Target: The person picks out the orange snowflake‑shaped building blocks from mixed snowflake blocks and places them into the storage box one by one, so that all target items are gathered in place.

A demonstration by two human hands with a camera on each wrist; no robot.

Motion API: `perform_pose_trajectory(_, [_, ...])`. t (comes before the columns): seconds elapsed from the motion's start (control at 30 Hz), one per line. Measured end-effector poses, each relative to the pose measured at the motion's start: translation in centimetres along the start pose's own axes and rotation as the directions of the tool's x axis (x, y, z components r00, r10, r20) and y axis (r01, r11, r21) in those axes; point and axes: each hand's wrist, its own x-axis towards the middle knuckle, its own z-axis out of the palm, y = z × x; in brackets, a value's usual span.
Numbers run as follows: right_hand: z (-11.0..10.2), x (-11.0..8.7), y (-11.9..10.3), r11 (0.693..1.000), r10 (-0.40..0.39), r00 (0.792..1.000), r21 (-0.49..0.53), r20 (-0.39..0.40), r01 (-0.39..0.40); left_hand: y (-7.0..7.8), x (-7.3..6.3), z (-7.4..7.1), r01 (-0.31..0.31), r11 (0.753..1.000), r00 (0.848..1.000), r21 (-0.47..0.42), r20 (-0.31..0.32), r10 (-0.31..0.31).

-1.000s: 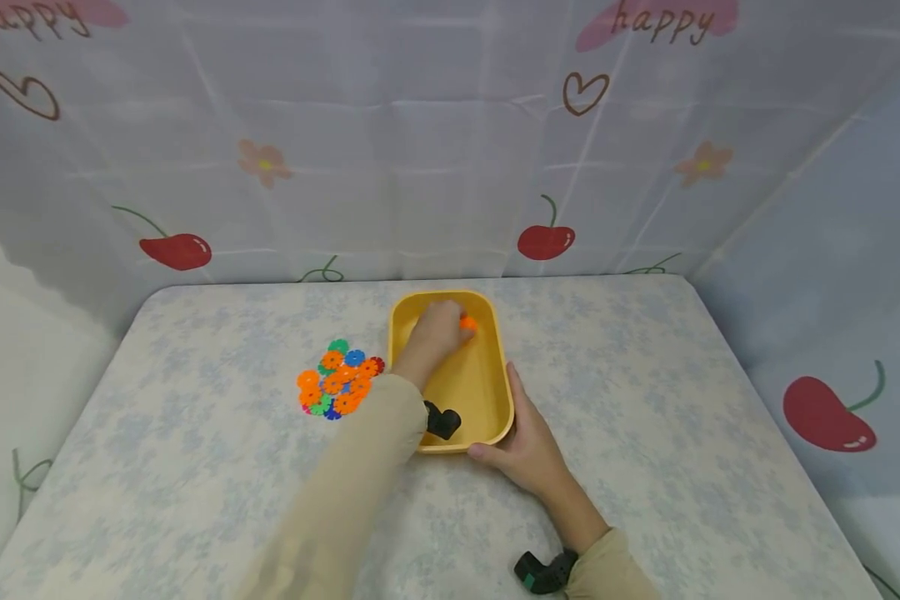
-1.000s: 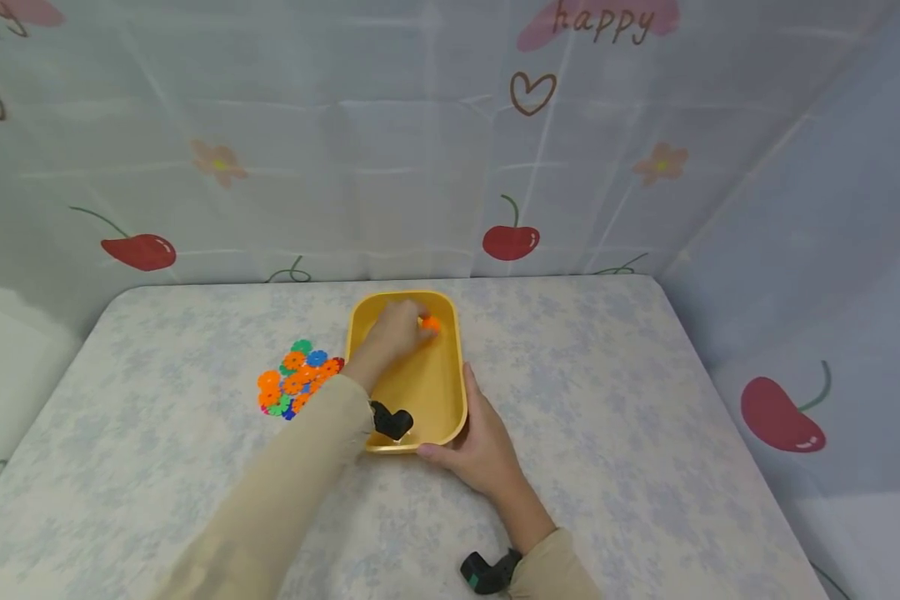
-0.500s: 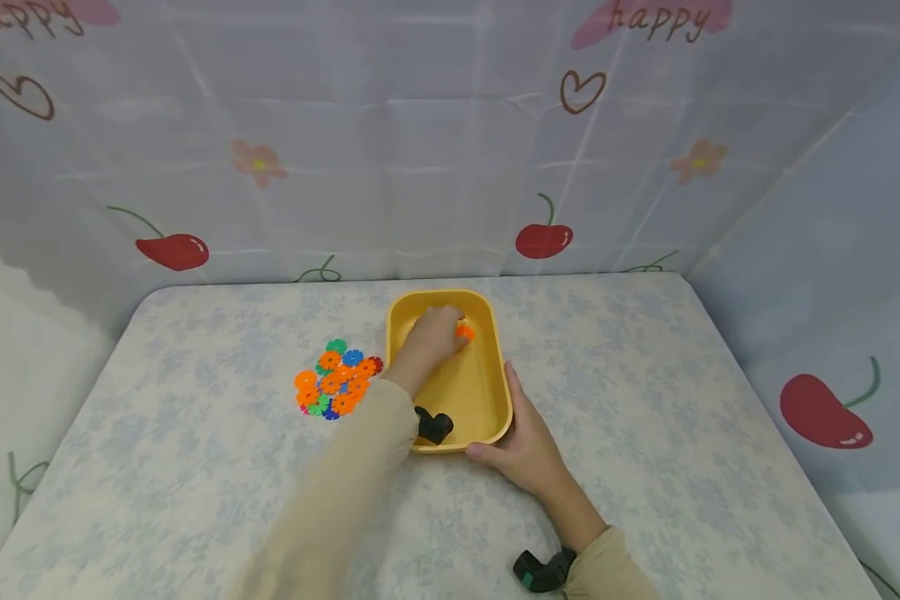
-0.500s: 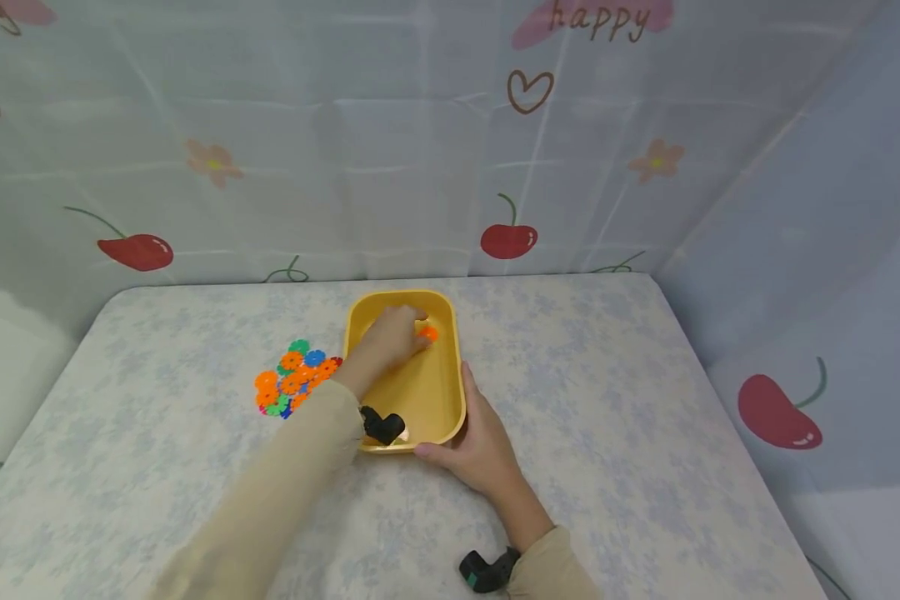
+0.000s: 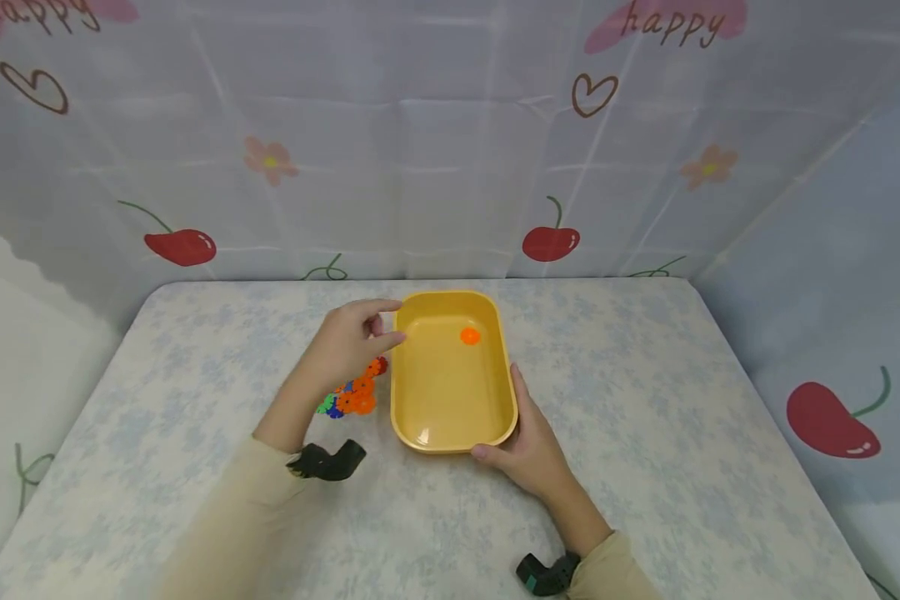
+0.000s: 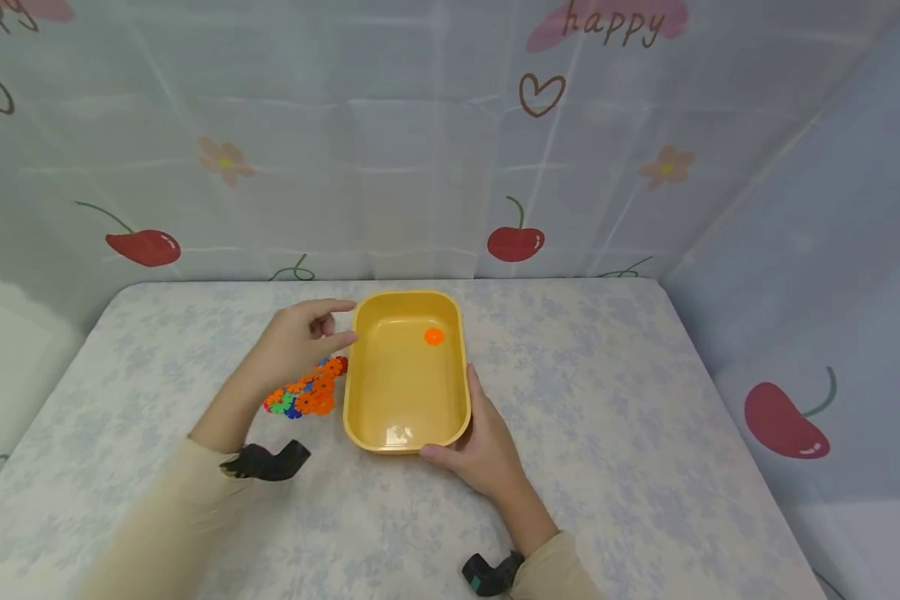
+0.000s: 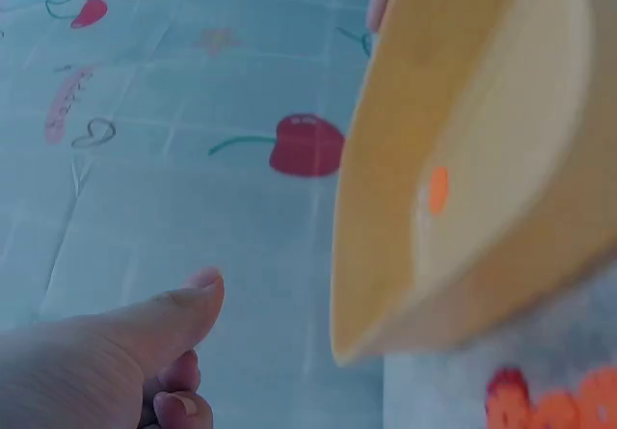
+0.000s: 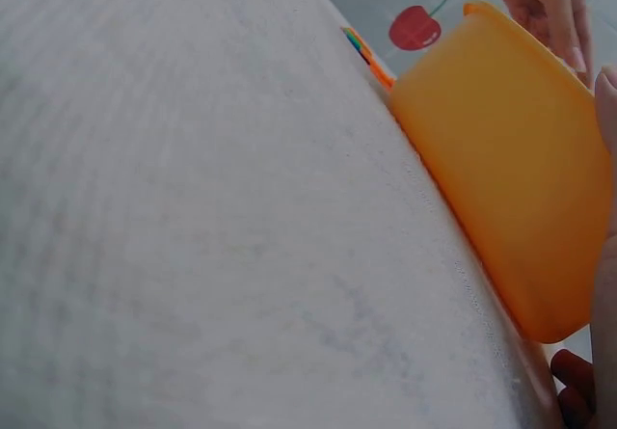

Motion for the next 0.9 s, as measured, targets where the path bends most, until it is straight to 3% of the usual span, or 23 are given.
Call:
perform_pose_trajectory(0.2, [0.1, 0.0, -0.2, 1.0, 0.003, 1.0, 0.01, -0.001, -0.003, -7.8, -4.0, -2.8, 0.16, 0.982, 0.987, 0.104, -0.039, -0.156])
perform_pose_trajectory(0.3, [0.0, 0.0, -0.2, 1.0, 0.009, 1.0, 0.015, 0.0, -0.009, -11.3, -5.6, -3.0, 0.201, 0.969, 0.98, 0.143, -0.032, -0.198])
perform_pose_trajectory(0.4, [0.0, 0.1, -0.2, 1.0, 0.005, 1.0, 0.013, 0.0, -0.005, -13.5, -6.7, -2.5, 0.211, 0.965, 0.977, 0.156, -0.014, -0.211])
perform_pose_trajectory(0.6, [0.0, 0.1, 0.1, 1.0, 0.002, 1.0, 0.026, -0.005, -0.001, -15.2, -6.8, -0.8, 0.183, 0.969, 0.983, 0.168, -0.01, -0.184])
perform_pose_trajectory(0.9, [0.1, 0.2, 0.0, 0.999, -0.011, 1.0, 0.031, 0.0, 0.011, -15.0, -5.9, -0.1, 0.134, 0.972, 0.99, 0.192, 0.009, -0.139])
